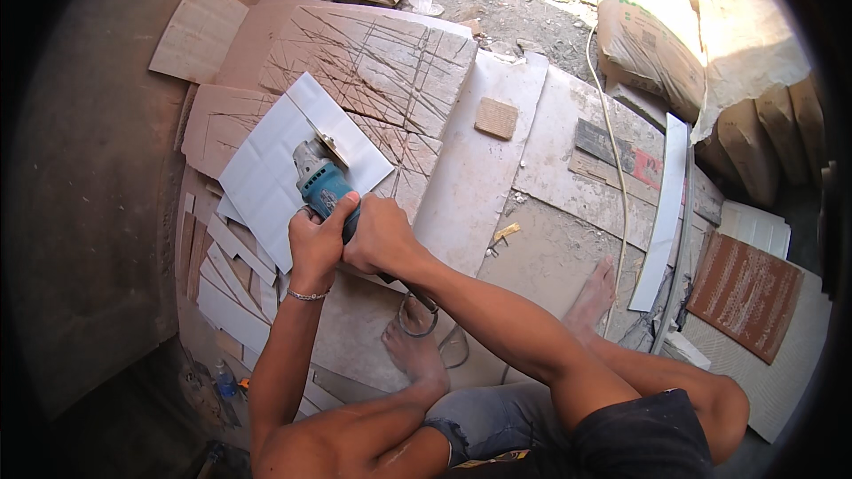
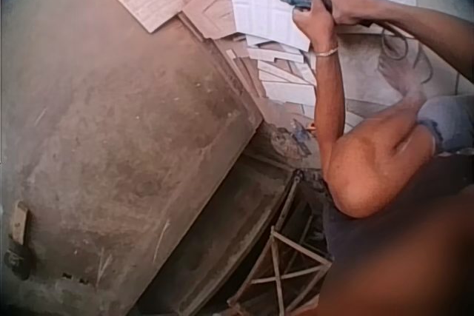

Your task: The person uses an angle grinder to cut white ceramic tiles into smaller rectangular pieces. They position the tile, cut along a line, and then separate the pieces, repeating the process with another tile.

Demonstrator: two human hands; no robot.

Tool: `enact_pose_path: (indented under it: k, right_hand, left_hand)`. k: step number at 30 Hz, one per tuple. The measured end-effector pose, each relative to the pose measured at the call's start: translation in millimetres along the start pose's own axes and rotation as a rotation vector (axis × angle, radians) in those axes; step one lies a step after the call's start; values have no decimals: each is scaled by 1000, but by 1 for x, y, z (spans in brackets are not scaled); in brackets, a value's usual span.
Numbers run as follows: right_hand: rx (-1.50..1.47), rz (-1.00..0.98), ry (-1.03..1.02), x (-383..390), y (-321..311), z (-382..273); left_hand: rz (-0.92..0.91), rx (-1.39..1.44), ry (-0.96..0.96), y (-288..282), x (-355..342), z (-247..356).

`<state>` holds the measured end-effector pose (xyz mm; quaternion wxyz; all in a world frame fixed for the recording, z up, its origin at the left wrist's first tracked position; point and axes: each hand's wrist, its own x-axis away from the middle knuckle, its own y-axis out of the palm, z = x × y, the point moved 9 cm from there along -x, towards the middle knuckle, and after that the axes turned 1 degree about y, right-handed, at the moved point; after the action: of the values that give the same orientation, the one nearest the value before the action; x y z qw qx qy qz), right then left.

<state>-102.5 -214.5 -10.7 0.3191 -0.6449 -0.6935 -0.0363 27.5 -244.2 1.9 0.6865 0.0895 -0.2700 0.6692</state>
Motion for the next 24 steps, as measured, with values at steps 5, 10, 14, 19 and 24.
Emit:
enact_pose_path:
  k: [5, 10, 14, 19, 24]
  right_hand:
    - [6, 20, -16, 3, -2, 0]
    - [9, 15, -11, 4, -3, -1]
    - [10, 5, -3, 4, -2, 1]
    - [14, 9, -6, 5, -3, 1]
    - [15, -5, 0, 10, -5, -1]
  left_hand:
    - [-14, 6, -2, 1, 3, 0]
    - [-11, 10, 8, 1, 3, -2]
    - [-8, 4, 15, 0, 1, -6]
    - [-14, 5, 7, 1, 2, -6]
    - [-19, 3, -2, 3, 8, -3]
